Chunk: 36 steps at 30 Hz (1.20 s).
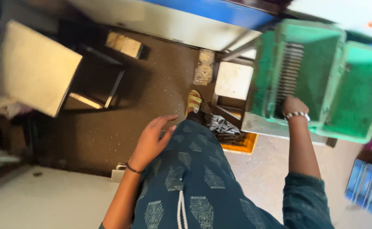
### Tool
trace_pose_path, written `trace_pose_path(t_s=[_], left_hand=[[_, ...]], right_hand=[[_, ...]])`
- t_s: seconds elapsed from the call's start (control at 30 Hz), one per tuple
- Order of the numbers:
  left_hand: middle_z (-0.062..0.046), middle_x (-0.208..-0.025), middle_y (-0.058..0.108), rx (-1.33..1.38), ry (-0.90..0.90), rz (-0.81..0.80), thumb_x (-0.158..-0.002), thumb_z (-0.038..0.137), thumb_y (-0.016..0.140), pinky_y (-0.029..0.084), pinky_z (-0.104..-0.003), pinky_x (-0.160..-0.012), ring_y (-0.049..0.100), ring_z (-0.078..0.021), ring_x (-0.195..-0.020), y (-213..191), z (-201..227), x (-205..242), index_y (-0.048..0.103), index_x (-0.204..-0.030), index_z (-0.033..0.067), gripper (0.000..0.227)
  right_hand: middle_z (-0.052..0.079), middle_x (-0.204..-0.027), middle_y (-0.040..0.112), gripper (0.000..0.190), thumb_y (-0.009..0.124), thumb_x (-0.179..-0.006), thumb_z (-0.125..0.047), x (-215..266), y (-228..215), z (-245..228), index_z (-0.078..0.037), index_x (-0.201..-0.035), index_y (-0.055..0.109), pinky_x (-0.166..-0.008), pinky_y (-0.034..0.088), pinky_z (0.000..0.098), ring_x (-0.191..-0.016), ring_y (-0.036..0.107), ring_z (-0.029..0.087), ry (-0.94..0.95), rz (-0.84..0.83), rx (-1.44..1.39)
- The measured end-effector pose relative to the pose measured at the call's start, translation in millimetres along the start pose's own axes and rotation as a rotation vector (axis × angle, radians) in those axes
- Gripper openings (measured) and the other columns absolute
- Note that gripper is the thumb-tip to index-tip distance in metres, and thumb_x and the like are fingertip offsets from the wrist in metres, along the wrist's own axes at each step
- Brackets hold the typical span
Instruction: The person repeatedly inserts metal rods into a machine, closes the door, and operates the controls to process them. They then remove the rods, measure them with a caliper, and return them to a green bin or reinsert them into the machine.
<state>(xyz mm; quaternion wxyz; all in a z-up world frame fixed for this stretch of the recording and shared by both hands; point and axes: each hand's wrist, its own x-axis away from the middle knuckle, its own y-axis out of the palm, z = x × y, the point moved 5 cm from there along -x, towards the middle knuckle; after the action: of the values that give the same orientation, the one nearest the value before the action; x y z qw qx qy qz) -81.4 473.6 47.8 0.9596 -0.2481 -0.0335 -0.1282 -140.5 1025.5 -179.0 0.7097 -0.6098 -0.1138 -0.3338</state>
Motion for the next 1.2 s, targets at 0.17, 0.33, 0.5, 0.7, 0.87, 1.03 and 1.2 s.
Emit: trace_pose_path(t_s=[0.17, 0.33, 0.5, 0.7, 0.87, 1.03, 1.2], left_hand=[[-0.014, -0.112, 0.071, 0.028, 0.006, 0.09, -0.094, 0.017, 0.066, 0.052, -0.043, -0.095, 0.066, -0.0345, -0.11, -41.9, -40.0, 65.6, 0.068, -0.124, 0.0091, 0.031], [-0.013, -0.108, 0.072, 0.111, -0.024, 0.252, -0.097, 0.013, 0.058, 0.051, -0.044, -0.093, 0.066, -0.0341, -0.106, -85.6, -84.7, 133.7, 0.069, -0.12, 0.0094, 0.026], [-0.013, -0.106, 0.071, 0.121, -0.054, 0.397, -0.097, 0.015, 0.06, 0.052, -0.044, -0.092, 0.067, -0.0335, -0.104, -126.1, -127.8, 200.3, 0.069, -0.112, 0.0076, 0.02], [-0.014, -0.1, 0.07, 0.006, -0.096, 0.481, -0.093, 0.017, 0.064, 0.051, -0.045, -0.09, 0.066, -0.035, -0.102, -159.5, -148.9, 242.8, 0.068, -0.103, 0.0059, 0.015], [-0.014, -0.096, 0.07, 0.126, -0.192, 0.703, -0.092, 0.015, 0.066, 0.052, -0.045, -0.084, 0.066, -0.0356, -0.096, -192.7, -177.2, 282.3, 0.065, -0.098, 0.0049, 0.012], [-0.015, -0.095, 0.069, 0.077, -0.32, 0.854, -0.088, 0.014, 0.068, 0.052, -0.045, -0.083, 0.066, -0.0368, -0.097, -239.2, -208.0, 306.6, 0.065, -0.097, 0.0038, 0.014], [-0.014, -0.097, 0.07, 0.086, -0.385, 0.996, -0.089, 0.013, 0.066, 0.053, -0.044, -0.084, 0.067, -0.0355, -0.096, -324.3, -220.6, 331.1, 0.066, -0.1, 0.0039, 0.014]], right_hand=[[0.027, -0.12, 0.07, 0.037, 0.059, -0.093, -0.015, 25.4, -52.0, -37.3, -0.005, -0.127, 0.071, -0.09, 0.054, 0.0503, -0.11, 0.067, 0.045, -0.024, 0.115, -0.051], [0.025, -0.115, 0.072, 0.026, 0.058, -0.098, -0.006, 130.2, -93.7, -81.5, 0.001, -0.118, 0.073, -0.102, 0.054, 0.0465, -0.109, 0.068, 0.039, -0.074, 0.86, -0.424], [0.015, -0.106, 0.069, 0.033, 0.053, -0.089, 0.007, 251.0, -75.9, -281.7, 0.002, -0.117, 0.069, -0.083, 0.058, 0.0394, -0.097, 0.07, 0.028, -0.614, 0.86, -0.902], [0.01, -0.099, 0.074, 0.017, 0.072, -0.088, -0.003, 438.3, -75.7, -547.4, -0.006, -0.104, 0.069, -0.078, 0.054, 0.0392, -0.088, 0.07, 0.03, -1.723, 0.347, -0.446], [0.009, -0.092, 0.072, 0.012, 0.074, -0.087, -0.004, 497.5, -113.0, -633.7, -0.006, -0.098, 0.069, -0.072, 0.052, 0.0407, -0.082, 0.068, 0.031, -1.867, 0.152, -0.358], [0.008, -0.088, 0.07, 0.012, 0.075, -0.085, -0.007, 533.4, -114.5, -715.3, -0.007, -0.096, 0.07, -0.073, 0.052, 0.0404, -0.081, 0.067, 0.029, -2.069, 0.082, -0.273], [0.008, -0.094, 0.071, 0.016, 0.075, -0.084, -0.007, 576.4, -145.8, -801.1, -0.005, -0.1, 0.07, -0.077, 0.053, 0.04, -0.087, 0.068, 0.028, -2.259, 0.057, -0.27]])
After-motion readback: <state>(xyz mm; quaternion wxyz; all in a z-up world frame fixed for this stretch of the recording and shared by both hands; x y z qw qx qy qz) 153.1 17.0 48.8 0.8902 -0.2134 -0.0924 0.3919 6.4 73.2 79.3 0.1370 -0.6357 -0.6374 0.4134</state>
